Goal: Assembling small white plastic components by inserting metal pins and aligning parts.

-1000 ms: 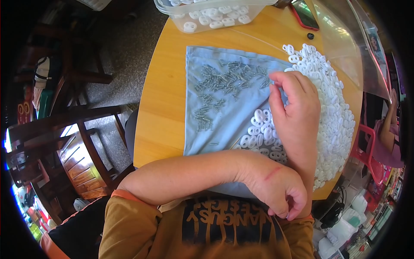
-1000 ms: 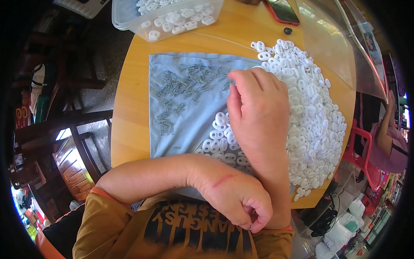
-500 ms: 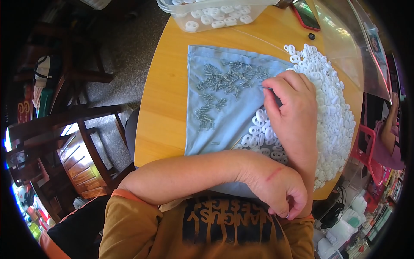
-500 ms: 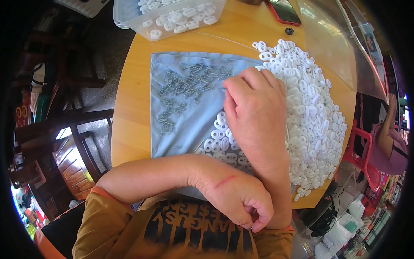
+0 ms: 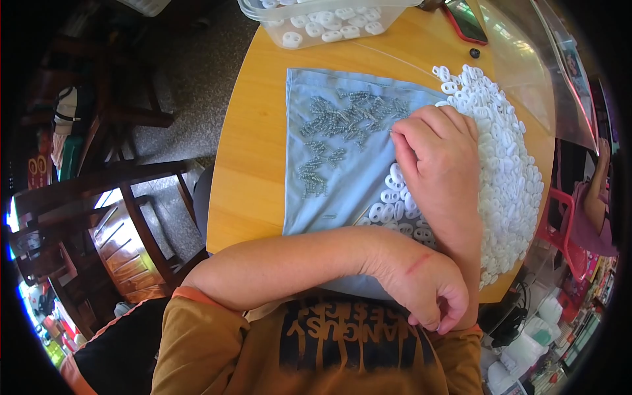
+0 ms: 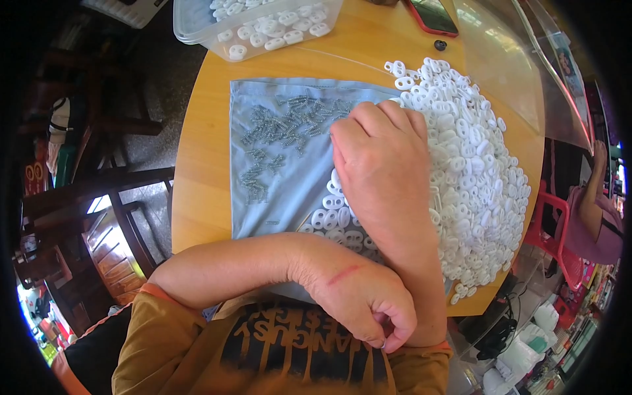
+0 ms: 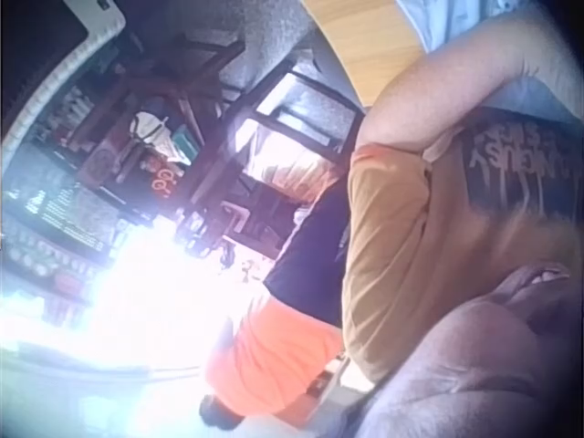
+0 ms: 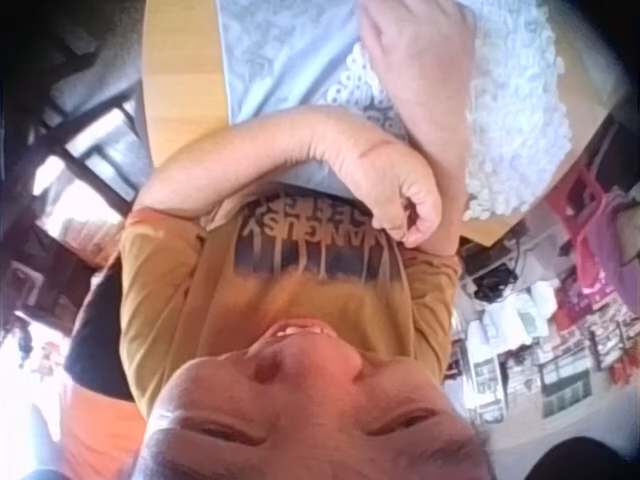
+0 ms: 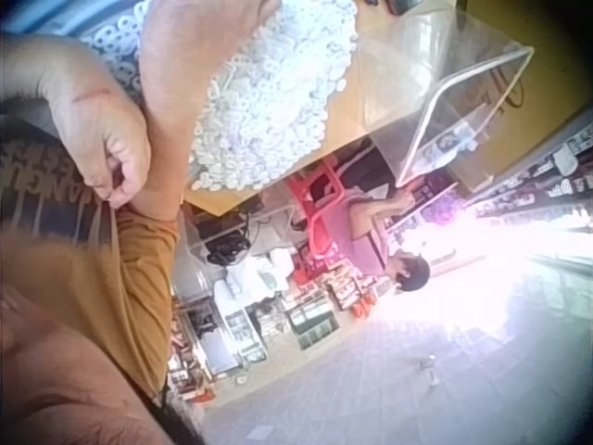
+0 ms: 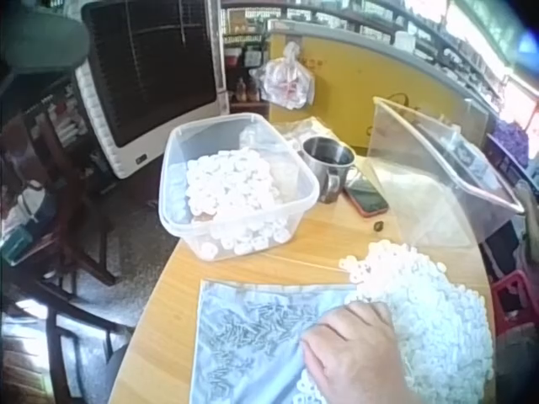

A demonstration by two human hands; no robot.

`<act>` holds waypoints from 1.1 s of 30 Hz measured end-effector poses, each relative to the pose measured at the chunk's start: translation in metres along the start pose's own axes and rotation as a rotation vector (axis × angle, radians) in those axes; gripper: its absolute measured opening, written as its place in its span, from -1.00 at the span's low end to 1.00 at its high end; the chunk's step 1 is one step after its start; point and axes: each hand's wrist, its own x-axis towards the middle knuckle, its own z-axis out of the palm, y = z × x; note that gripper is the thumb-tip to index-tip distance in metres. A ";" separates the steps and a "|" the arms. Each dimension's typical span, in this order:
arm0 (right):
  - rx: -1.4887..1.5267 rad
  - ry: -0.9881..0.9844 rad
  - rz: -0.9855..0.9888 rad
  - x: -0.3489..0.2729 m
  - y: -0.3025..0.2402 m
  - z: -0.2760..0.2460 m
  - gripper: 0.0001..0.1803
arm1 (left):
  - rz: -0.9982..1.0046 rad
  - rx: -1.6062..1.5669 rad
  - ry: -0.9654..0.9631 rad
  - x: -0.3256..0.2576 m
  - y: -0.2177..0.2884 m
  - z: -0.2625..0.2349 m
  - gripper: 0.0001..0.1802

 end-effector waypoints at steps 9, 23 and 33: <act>0.278 0.241 0.137 -0.004 0.008 -0.001 -0.84 | -0.007 -0.102 0.045 -0.008 0.030 -0.006 -0.86; 1.392 0.422 0.436 -0.015 0.023 -0.060 -0.85 | 0.628 -0.113 1.102 -0.023 0.060 -0.030 -0.87; 1.235 0.410 0.497 -0.017 0.013 -0.058 -0.82 | 0.610 -0.048 1.202 -0.022 0.051 -0.026 -0.82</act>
